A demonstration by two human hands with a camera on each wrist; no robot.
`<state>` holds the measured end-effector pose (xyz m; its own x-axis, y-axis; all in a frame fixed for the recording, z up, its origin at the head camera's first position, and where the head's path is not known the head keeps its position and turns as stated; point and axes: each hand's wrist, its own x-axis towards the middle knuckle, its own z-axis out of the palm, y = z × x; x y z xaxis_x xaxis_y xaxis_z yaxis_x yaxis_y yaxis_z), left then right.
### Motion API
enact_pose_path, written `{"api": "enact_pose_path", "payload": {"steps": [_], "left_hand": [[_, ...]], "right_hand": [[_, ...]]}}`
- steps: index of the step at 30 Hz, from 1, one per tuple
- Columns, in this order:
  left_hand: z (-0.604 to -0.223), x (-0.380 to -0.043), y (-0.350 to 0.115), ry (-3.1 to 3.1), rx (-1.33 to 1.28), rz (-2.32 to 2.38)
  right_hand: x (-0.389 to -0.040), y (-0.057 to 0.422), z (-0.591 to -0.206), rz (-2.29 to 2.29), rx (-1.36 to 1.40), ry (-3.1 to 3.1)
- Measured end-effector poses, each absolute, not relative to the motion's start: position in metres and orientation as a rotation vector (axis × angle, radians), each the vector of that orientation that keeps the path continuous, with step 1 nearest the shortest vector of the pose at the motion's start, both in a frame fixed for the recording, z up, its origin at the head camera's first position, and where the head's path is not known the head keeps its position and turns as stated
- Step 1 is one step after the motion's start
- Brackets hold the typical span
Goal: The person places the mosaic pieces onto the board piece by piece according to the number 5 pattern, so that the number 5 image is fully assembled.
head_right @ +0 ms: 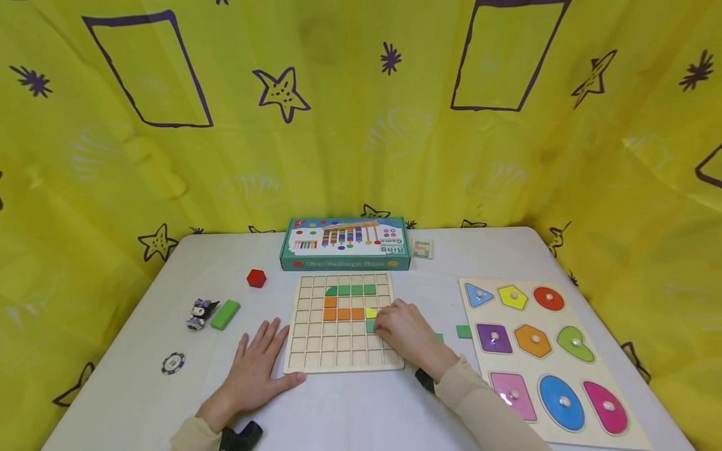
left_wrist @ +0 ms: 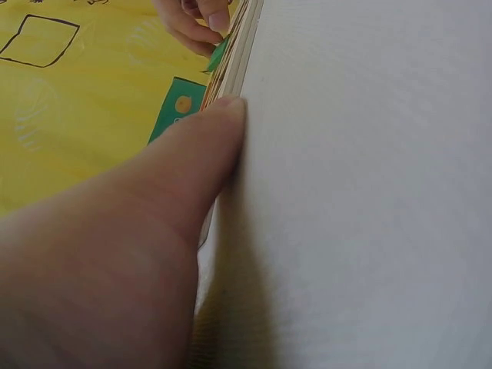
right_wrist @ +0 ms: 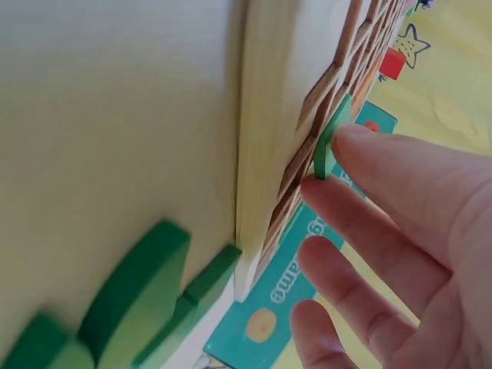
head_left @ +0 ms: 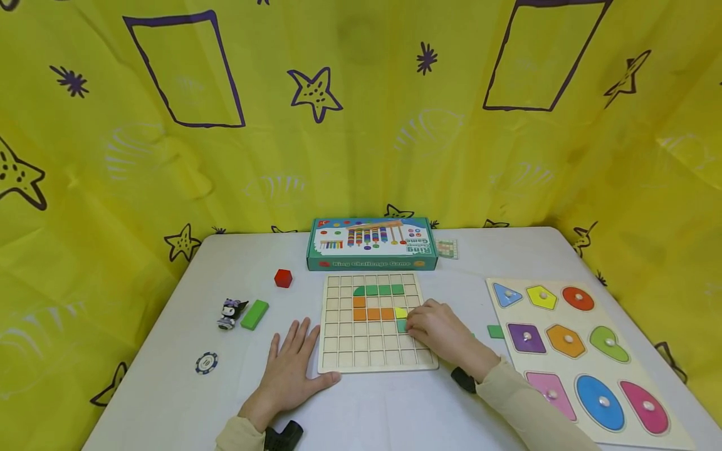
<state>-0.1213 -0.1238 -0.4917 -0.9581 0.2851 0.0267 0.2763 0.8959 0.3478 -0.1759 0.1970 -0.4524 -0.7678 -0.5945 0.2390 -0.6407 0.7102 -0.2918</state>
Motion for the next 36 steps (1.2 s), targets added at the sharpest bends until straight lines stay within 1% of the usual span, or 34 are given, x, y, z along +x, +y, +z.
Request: {"api": "enact_pose_path", "payload": {"steps": [5,7,15,19,23,31,36], "left_hand": [[-0.491,-0.122,-0.123,3.029,0.436,0.542],[-0.491,-0.122,-0.122,3.027,0.434,0.545],[-0.491,-0.121,-0.122,3.03,0.434,0.536],[-0.492,-0.122,-0.123,3.031,0.431,0.537],[-0.492,-0.121,-0.124,3.037,0.428,0.528],[-0.493,-0.122,-0.124,3.037,0.434,0.53],[-0.493,-0.122,-0.124,3.034,0.433,0.521]], "right_hand": [[-0.171,0.206,-0.45,0.569,1.027,-2.802],[-0.171,0.212,-0.449,0.614,0.993,-2.799],[-0.177,0.255,-0.45,0.756,0.649,-2.892],[-0.176,0.269,-0.45,0.794,0.548,-2.971],[-0.172,0.271,-0.451,0.83,0.495,-3.004],[-0.17,0.261,-0.454,0.696,0.467,-3.06],[-0.168,0.254,-0.449,0.813,0.406,-3.047]]}}
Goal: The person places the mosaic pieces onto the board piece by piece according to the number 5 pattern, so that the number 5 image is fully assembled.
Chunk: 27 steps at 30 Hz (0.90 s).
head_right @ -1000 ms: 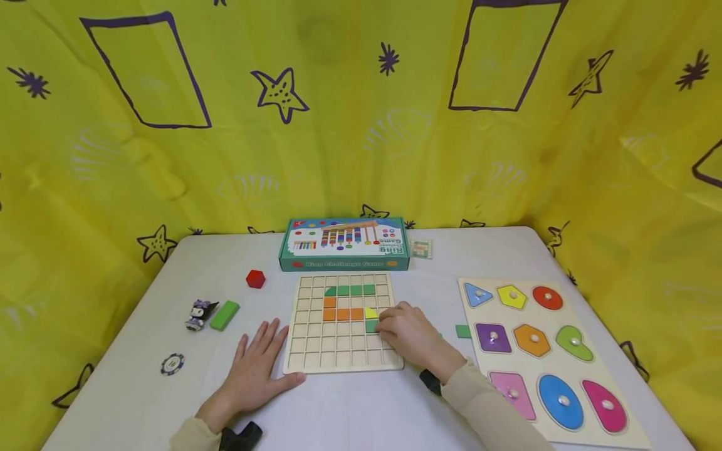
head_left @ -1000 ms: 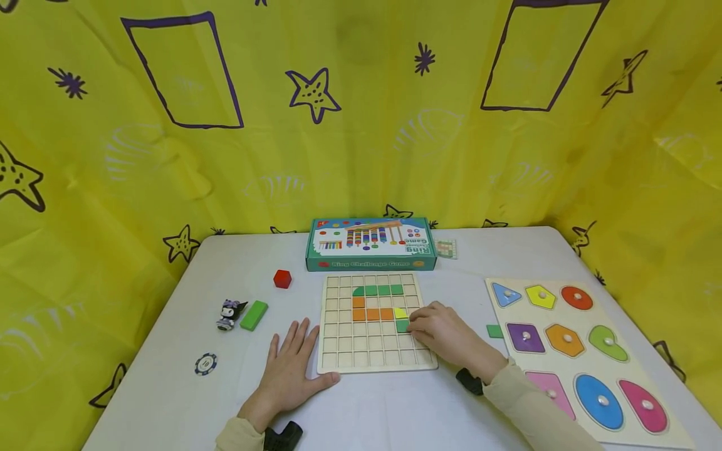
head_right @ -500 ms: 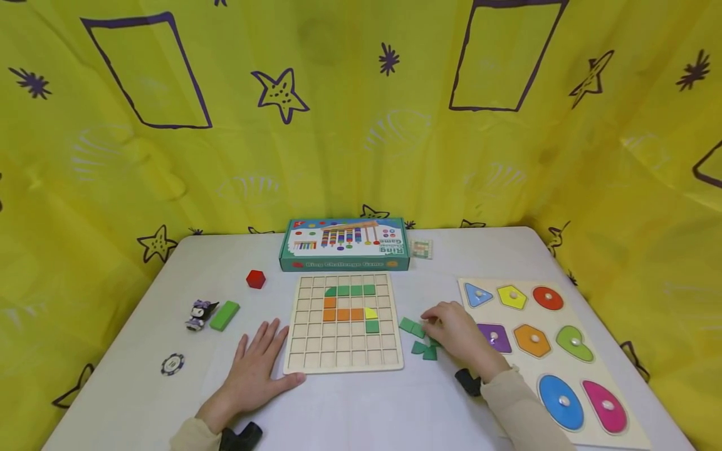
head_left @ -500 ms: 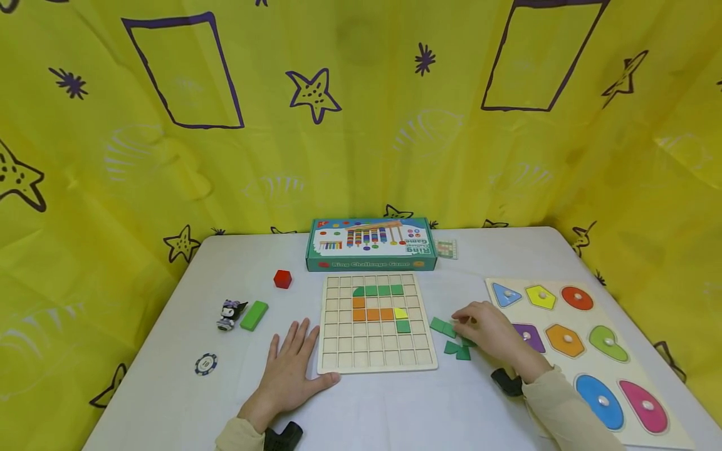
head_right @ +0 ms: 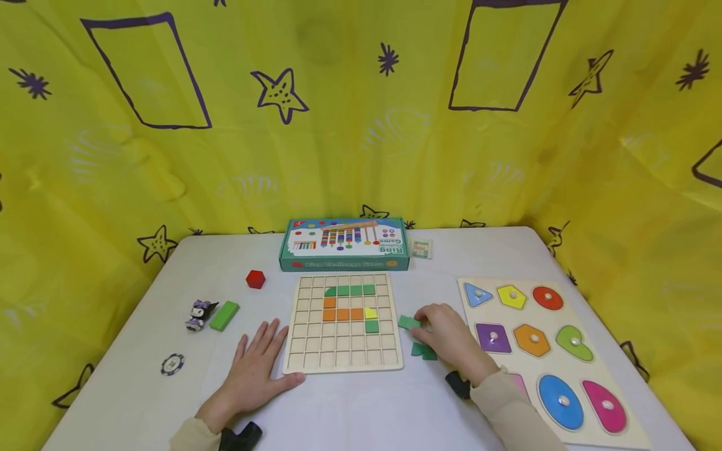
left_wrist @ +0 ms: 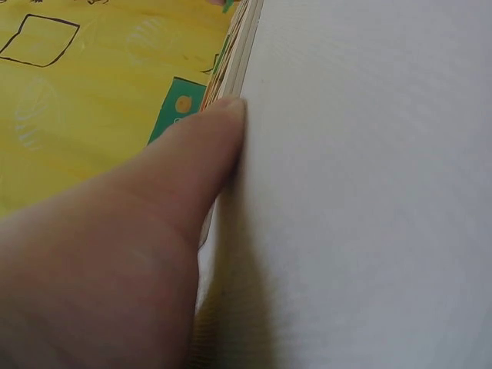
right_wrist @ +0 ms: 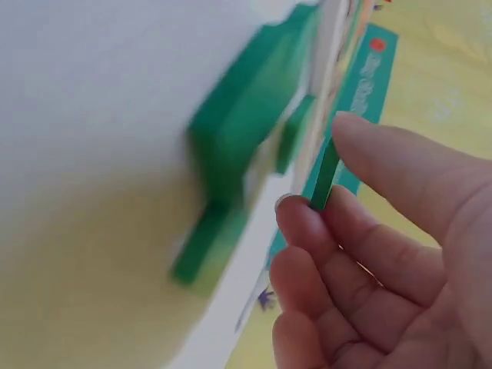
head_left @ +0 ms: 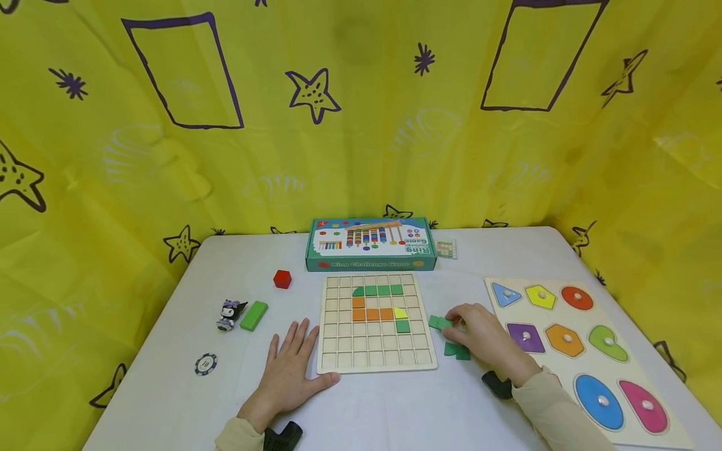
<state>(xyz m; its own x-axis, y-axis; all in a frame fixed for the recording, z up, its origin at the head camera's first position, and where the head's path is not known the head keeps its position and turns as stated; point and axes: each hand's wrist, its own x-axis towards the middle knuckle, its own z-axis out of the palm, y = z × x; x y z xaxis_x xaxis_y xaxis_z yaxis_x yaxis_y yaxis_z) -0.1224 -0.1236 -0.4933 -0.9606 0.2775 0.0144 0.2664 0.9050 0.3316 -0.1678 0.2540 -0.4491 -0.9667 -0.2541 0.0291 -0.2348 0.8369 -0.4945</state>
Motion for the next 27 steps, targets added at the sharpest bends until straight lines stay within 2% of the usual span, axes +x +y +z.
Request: {"api": "enact_pose_path", "payload": {"steps": [3,7,14,27], "left_hand": [[-0.492,-0.122,-0.123,3.031,0.433,0.526],[-0.491,-0.122,-0.123,3.032,0.429,0.523],[-0.492,-0.122,-0.122,3.022,0.429,0.548],[-0.492,-0.122,-0.123,3.024,0.423,0.534]], "right_hand": [[-0.165,0.245,-0.447,-0.885,-0.443,2.963],[-0.161,0.227,-0.449,-0.936,-0.638,2.95],[-0.159,0.204,-0.459,-0.805,-0.895,2.946],[-0.159,0.201,-0.458,-0.785,-0.986,2.924]]}}
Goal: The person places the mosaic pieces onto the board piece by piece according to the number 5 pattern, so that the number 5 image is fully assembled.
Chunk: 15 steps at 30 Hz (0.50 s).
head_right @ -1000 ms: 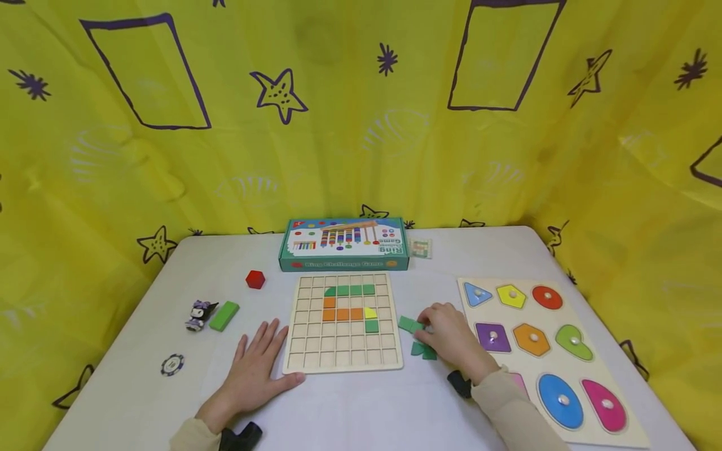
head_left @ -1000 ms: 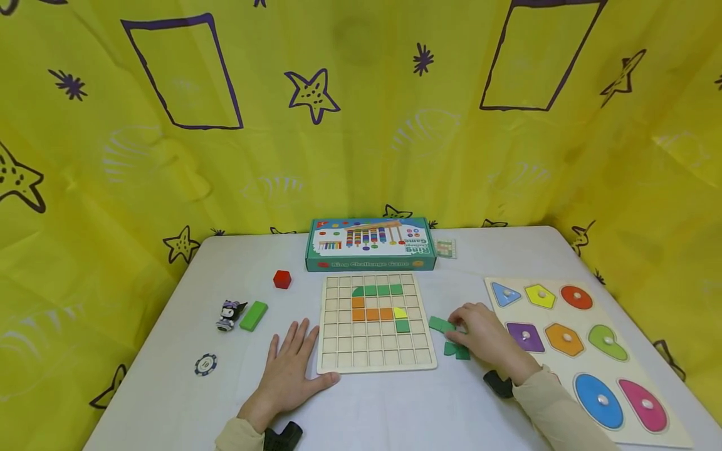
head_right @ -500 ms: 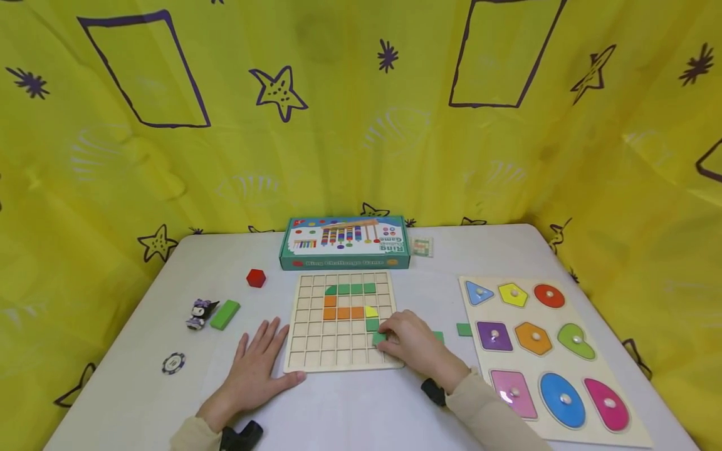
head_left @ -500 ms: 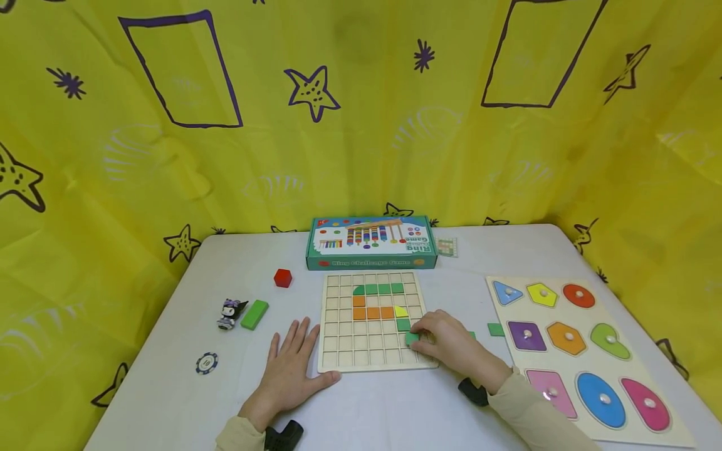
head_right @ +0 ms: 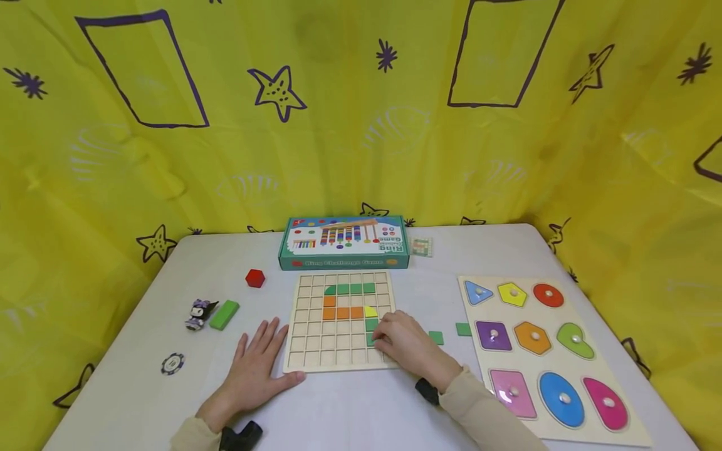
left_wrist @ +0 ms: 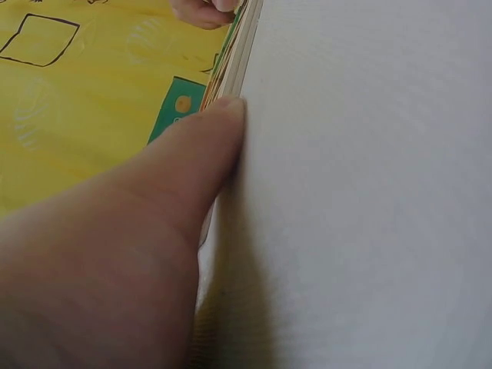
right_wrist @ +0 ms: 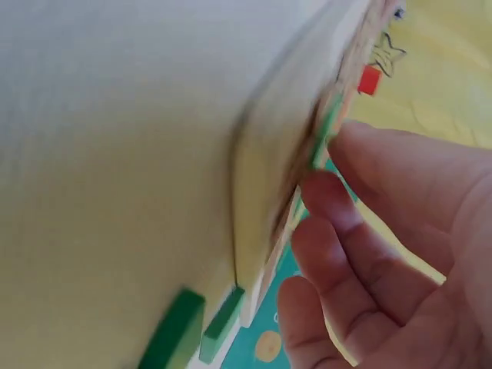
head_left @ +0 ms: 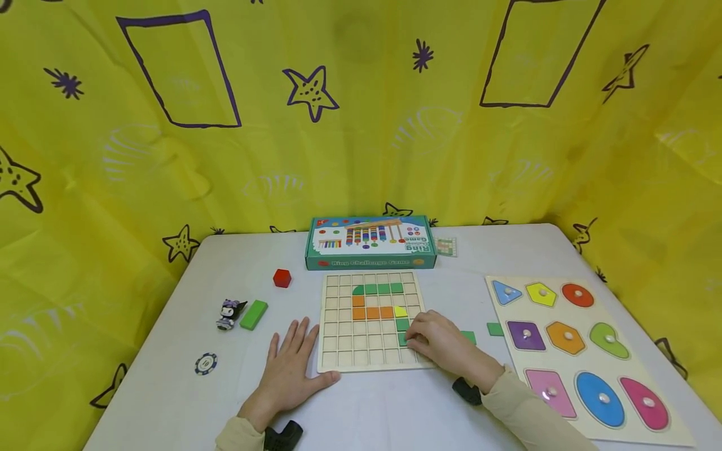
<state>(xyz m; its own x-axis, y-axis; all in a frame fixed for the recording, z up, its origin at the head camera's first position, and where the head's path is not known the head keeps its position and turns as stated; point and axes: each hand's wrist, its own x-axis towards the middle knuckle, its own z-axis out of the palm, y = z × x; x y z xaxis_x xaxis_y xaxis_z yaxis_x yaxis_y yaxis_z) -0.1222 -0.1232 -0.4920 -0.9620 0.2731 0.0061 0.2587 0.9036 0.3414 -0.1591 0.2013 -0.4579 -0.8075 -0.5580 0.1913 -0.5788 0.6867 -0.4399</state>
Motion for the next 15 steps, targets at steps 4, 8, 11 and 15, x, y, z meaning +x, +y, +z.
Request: {"api": "enact_pose_path", "payload": {"steps": [4,8,11,15], "left_hand": [[-0.494,-0.121,-0.123,3.024,0.421,0.525],[-0.494,-0.122,-0.123,3.031,0.423,0.515],[-0.494,-0.122,-0.124,3.033,0.424,0.518],[-0.493,-0.123,-0.124,3.031,0.427,0.522]], "right_hand": [[-0.157,0.219,-0.454,0.791,0.926,-2.829],[-0.155,0.245,-0.449,0.825,0.791,-2.848],[-0.151,0.263,-0.447,0.828,0.697,-2.902],[-0.143,0.278,-0.447,0.817,0.633,-2.964]]}}
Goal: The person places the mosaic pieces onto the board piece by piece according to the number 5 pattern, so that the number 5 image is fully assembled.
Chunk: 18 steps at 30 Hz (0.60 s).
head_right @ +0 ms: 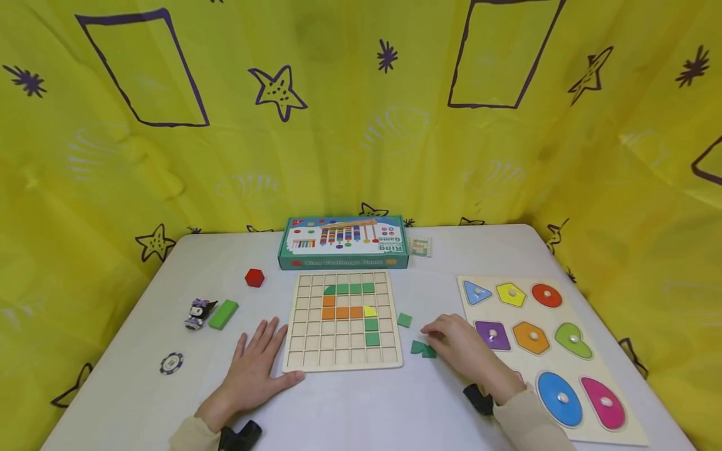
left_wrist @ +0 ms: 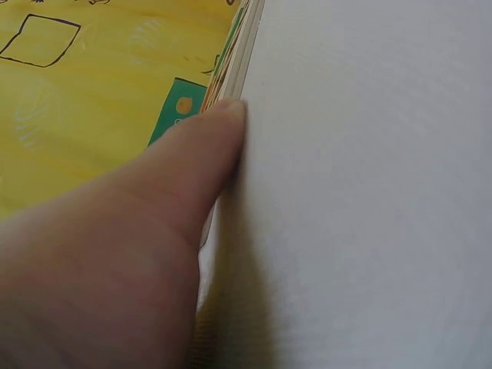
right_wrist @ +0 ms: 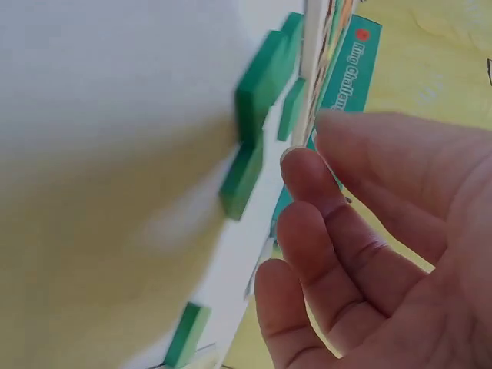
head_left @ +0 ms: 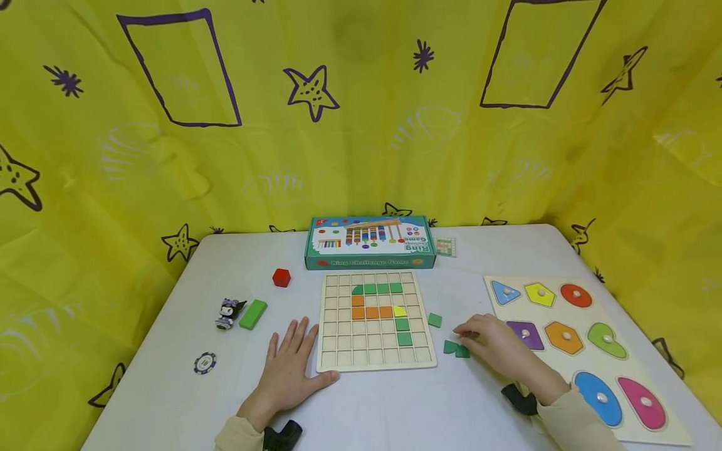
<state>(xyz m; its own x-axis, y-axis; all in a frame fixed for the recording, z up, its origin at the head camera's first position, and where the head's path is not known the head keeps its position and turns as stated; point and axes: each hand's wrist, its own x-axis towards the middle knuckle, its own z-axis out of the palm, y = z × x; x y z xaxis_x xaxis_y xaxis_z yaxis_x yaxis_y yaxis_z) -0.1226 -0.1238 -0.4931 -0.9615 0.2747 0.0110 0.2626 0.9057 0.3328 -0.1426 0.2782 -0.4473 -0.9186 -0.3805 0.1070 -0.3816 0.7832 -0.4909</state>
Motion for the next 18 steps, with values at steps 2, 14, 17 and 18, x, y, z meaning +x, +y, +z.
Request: {"api": "enact_pose_path", "payload": {"steps": [2,14,17,18], "left_hand": [[-0.493,-0.122,-0.124,3.031,0.428,0.515],[-0.493,-0.122,-0.124,3.033,0.421,0.515],[-0.492,-0.122,-0.123,3.033,0.421,0.511],[-0.492,-0.122,-0.123,3.033,0.422,0.516]], "right_hand": [[-0.138,0.282,-0.448,0.83,0.648,-2.965],[-0.125,0.286,-0.456,0.803,0.694,-3.018],[-0.123,0.288,-0.455,0.821,0.723,-3.017],[-0.122,0.288,-0.455,0.834,0.734,-3.015]]}}
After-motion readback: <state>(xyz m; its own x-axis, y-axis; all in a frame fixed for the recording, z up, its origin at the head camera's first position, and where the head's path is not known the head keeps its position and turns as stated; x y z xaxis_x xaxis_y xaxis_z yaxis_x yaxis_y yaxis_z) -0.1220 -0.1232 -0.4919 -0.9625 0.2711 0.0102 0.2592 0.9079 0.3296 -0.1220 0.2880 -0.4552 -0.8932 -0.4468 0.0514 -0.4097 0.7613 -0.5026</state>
